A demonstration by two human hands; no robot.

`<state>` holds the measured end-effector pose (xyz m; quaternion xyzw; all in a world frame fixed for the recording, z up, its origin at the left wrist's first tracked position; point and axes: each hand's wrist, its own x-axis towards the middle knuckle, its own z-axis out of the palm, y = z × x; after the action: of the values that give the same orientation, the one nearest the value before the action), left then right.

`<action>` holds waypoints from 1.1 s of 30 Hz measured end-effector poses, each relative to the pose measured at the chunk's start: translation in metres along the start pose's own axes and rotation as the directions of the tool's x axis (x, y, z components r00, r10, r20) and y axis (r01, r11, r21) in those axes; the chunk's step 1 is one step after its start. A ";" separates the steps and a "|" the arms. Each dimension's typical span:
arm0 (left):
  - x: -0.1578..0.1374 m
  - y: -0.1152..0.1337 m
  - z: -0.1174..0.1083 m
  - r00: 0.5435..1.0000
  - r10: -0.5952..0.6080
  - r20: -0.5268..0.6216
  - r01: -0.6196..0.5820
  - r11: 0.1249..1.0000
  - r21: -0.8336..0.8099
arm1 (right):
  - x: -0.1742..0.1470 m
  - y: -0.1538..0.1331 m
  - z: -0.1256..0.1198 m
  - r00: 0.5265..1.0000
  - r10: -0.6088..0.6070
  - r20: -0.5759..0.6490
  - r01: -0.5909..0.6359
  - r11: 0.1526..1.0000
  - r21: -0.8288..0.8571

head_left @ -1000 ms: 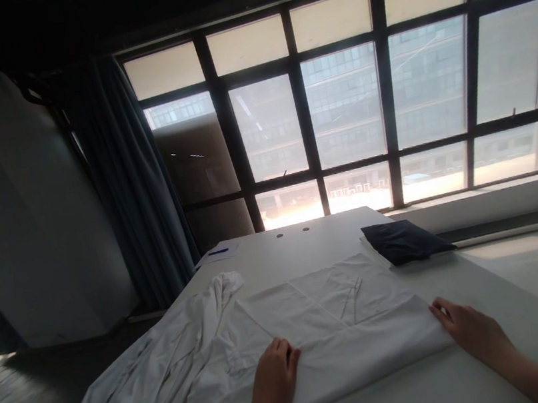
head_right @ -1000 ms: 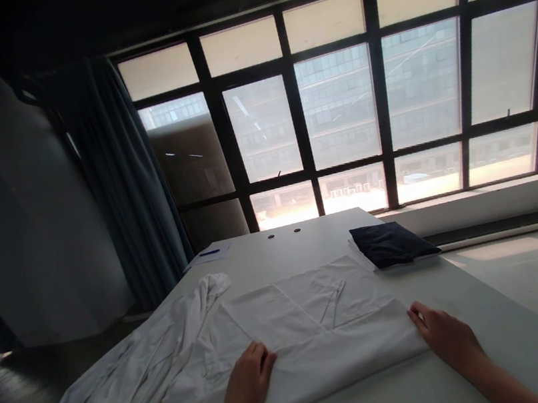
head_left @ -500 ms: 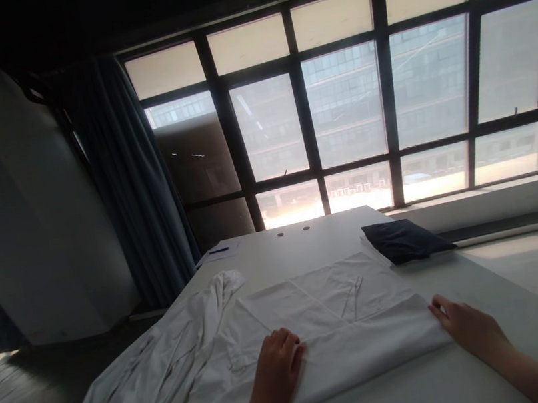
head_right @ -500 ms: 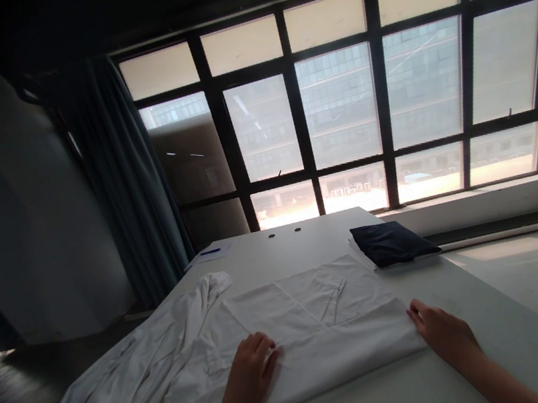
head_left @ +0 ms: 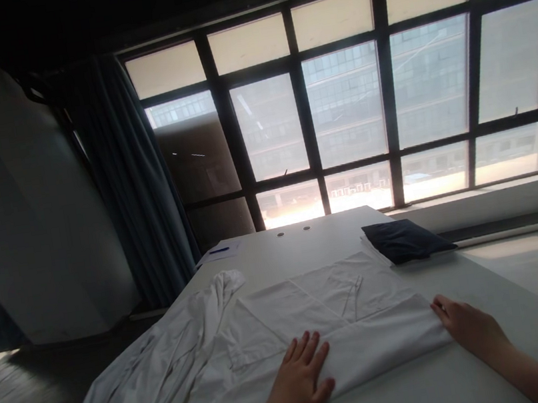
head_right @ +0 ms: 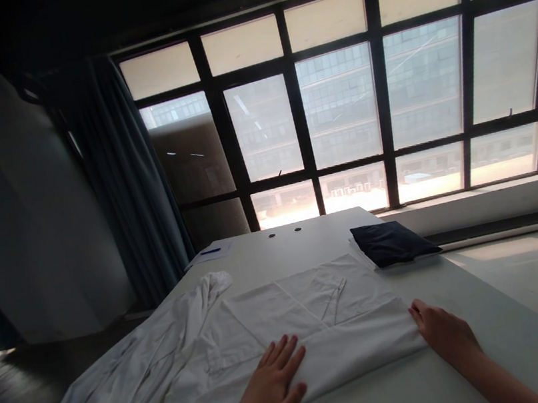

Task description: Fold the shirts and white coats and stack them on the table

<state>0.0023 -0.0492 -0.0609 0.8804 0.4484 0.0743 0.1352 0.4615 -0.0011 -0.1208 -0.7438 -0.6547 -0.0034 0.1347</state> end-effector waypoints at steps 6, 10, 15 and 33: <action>0.002 0.006 -0.004 0.999 -0.029 0.030 0.029 0.999 -0.017 | -0.004 -0.014 -0.007 0.964 -0.126 -0.236 0.105 0.990 -0.097; 0.003 0.005 -0.001 0.999 -0.021 0.027 0.022 1.000 -0.009 | -0.023 -0.065 -0.019 0.867 -0.399 -0.297 0.409 0.912 -0.030; 0.003 0.005 0.002 1.000 -0.013 0.014 0.013 1.000 0.000 | -0.054 -0.173 -0.014 0.722 -0.683 -0.111 0.688 0.689 0.227; -0.003 -0.014 0.007 0.997 -0.080 0.003 0.080 0.997 0.019 | -0.001 -0.078 0.038 0.909 -0.399 0.119 0.394 0.917 0.059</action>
<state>-0.0081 -0.0452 -0.0719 0.8631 0.4837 0.0628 0.1308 0.3782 0.0139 -0.1428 -0.5918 -0.7992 0.0284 0.1012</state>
